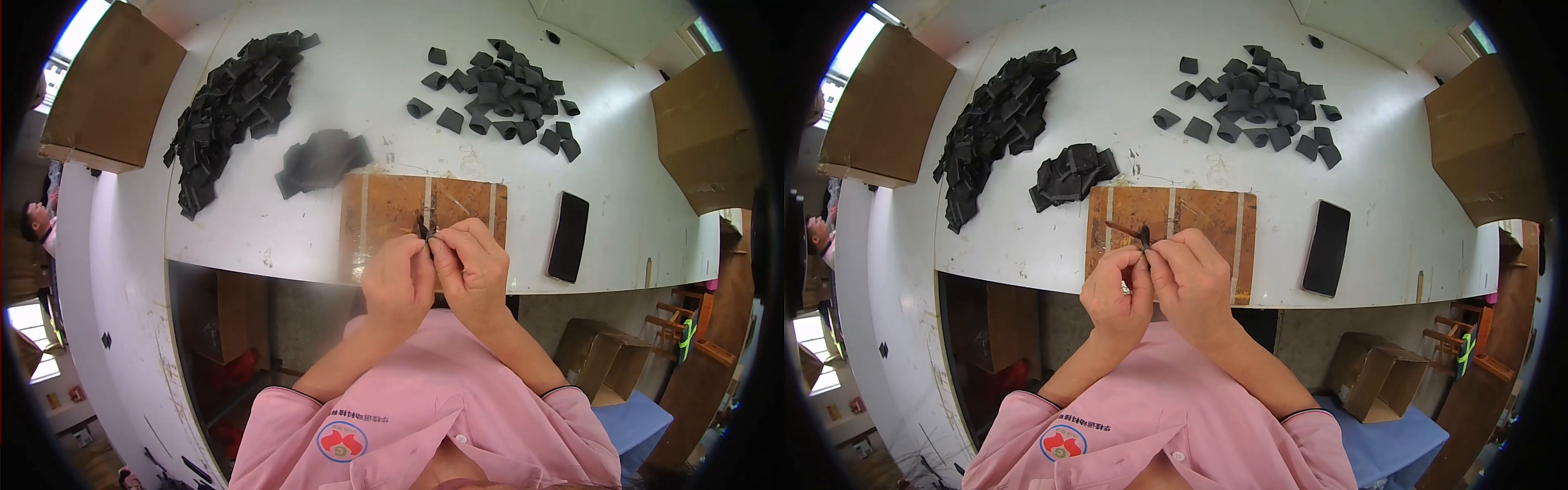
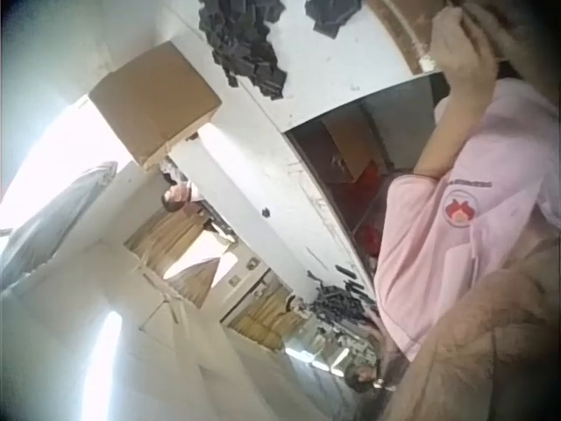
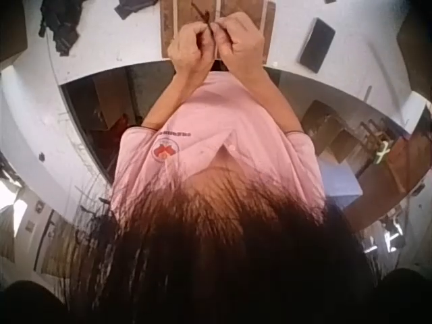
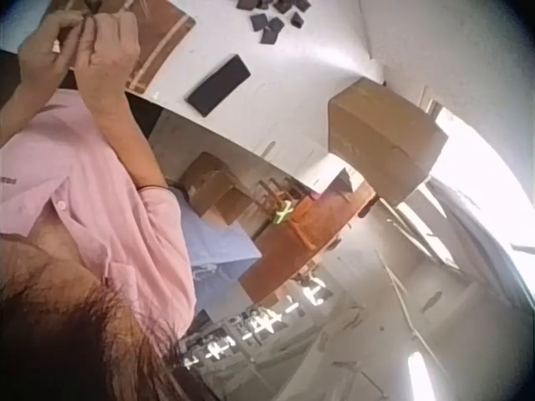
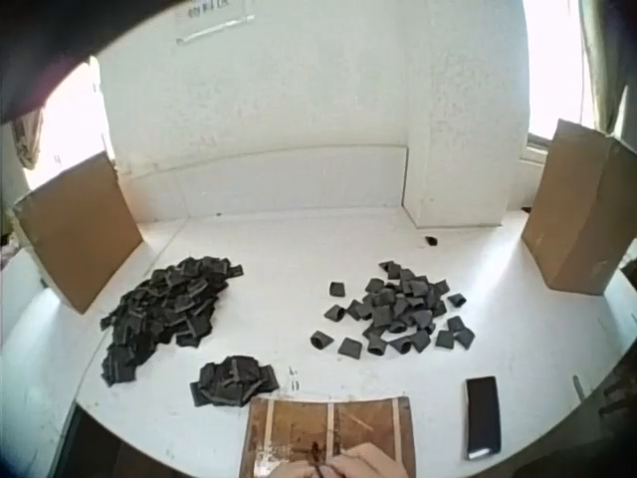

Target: Using a thin needle tool to clean or remove flash from small black rubber components at a workbench.

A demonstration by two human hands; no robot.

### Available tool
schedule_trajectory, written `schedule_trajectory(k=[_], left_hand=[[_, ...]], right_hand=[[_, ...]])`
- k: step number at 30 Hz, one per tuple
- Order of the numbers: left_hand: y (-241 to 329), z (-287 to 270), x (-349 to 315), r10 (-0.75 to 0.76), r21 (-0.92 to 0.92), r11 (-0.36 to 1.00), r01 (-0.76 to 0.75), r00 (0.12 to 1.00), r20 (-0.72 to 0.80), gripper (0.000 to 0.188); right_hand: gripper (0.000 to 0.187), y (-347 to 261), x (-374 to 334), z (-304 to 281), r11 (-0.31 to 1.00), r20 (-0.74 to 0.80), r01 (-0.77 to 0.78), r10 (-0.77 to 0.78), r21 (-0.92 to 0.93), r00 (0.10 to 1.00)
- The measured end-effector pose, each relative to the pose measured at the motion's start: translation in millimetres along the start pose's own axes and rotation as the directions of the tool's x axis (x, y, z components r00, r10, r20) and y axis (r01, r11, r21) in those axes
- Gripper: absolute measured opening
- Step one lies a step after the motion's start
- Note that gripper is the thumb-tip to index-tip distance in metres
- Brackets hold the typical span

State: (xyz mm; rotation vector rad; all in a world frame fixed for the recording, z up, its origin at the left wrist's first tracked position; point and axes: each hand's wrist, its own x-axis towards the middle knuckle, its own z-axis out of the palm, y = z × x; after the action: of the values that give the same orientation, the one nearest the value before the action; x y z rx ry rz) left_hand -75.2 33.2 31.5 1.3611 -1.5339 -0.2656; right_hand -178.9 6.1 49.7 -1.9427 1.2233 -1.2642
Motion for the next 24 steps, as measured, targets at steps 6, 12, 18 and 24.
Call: schedule_trajectory(k=[6, 12, 18, 24], left_hand=[[11, -12, 20, -0.715, -0.679, 0.403, 0.613, 0.674, 0.184, 0.009], [8, -26, 20, -0.607, -0.71, 0.221, 0.668, 0.664, 0.436, 0.017], [5, -14, 14, -0.104, -0.172, 0.982, 0.072, 0.978, -0.18, 0.017], [1, -50, 54, -0.167, -0.628, -0.667, 0.4, 0.742, 0.649, 0.025]], right_hand=[[0.007, 10, 3, 10, 0.988, -0.031, 0.052, -0.057, -0.148, 0.998], [0.006, 19, 12, -7, 0.194, 0.592, -0.717, 0.443, 0.67, 0.673], [0.015, -5, 21, -13, 0.209, 0.709, -0.773, 0.311, 0.598, 0.633], [0.02, -27, 73, -27, 0.546, 0.641, -0.62, 0.186, 0.563, 0.745]])
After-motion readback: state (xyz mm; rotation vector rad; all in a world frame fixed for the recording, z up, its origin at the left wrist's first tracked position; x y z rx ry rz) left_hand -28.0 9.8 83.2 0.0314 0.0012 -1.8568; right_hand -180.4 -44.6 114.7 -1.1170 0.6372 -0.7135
